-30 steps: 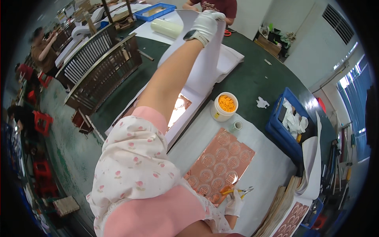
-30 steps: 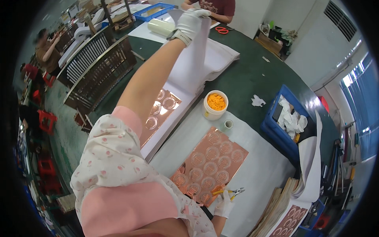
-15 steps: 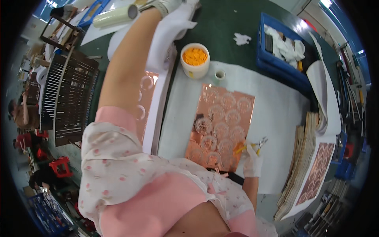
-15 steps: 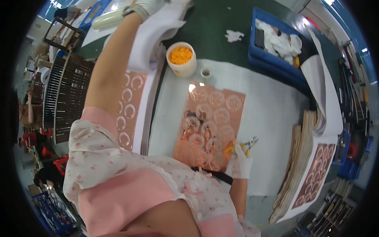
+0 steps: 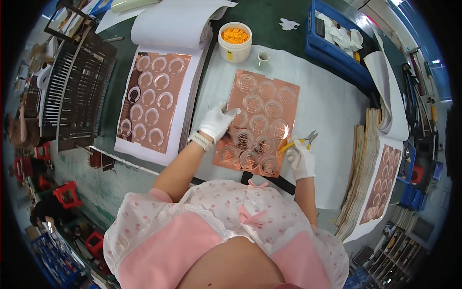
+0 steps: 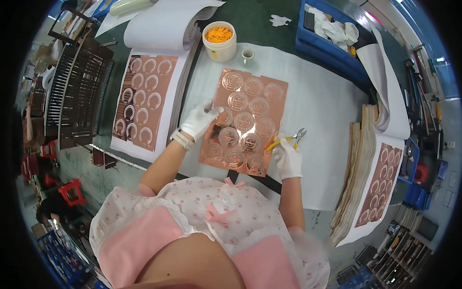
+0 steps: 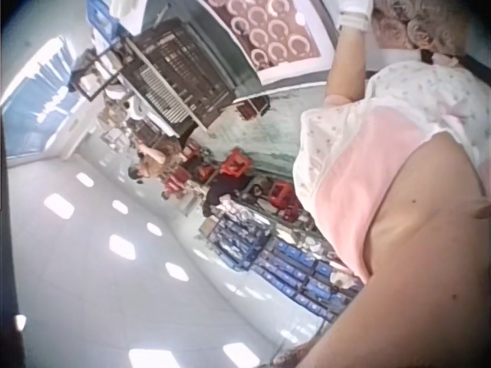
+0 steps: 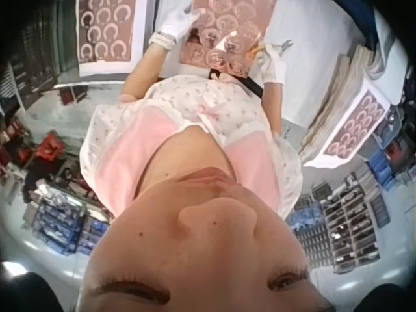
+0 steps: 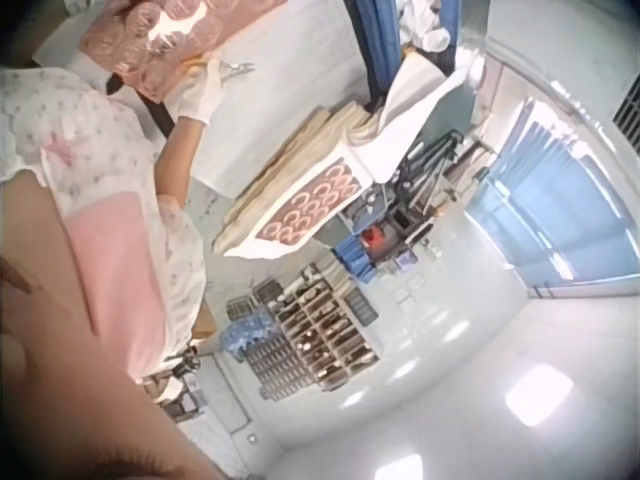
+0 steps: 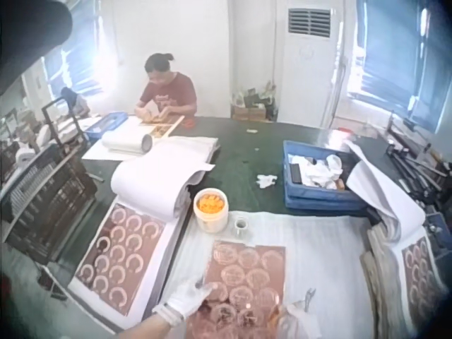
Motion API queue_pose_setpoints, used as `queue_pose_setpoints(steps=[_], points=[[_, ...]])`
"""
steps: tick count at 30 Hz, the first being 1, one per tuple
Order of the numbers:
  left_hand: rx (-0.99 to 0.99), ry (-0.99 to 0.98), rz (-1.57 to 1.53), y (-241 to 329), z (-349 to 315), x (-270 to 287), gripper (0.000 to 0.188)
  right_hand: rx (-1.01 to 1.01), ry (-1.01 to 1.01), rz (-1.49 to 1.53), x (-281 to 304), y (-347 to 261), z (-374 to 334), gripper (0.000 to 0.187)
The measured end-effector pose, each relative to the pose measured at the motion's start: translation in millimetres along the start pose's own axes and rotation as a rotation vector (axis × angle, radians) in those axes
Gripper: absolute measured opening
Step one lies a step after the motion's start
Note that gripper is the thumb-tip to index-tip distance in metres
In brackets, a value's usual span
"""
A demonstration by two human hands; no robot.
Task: The person uses pliers to cut circular shapes from a sheet of copper foil. They repeatedly pick up the foil sheet, cut out individual circles, and place the finished pieces into a white paper book. The process involves precise hand movements to separate the circles from the surrounding material.
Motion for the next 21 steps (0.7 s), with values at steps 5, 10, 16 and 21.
queue_pose_setpoints(steps=[5, 10, 16, 21], points=[[0.158, -0.113, -0.189, -9.8, -11.1, 1.1, 0.053, 0.018, -0.084, -0.054, -2.1, -0.9, -1.1, 0.026], [-0.096, 0.063, 0.38, 17.9, -31.3, 10.3, 0.052, 0.02, -0.117, -0.01, 3.7, 4.1, 1.0, 0.03], [-0.499, 0.288, 0.195, 53.3, -92.1, 77.1, 0.019, -0.01, -0.196, -0.005, 0.6, 1.9, 0.5, 0.036], [-0.47, 0.748, 0.775, 139.3, -196.4, 169.1, 0.026, -0.017, -0.22, -0.043, -2.0, 0.8, -2.1, 0.039]])
Point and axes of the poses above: each hand's wrist, its own z-axis towards the middle knuckle, its own x-axis out of the back of the hand, y = z × x, the point moved 7 cm from there along z, towards the middle knuckle, and after that the axes turned 12 degrees about -y, right-handed, at the moved point
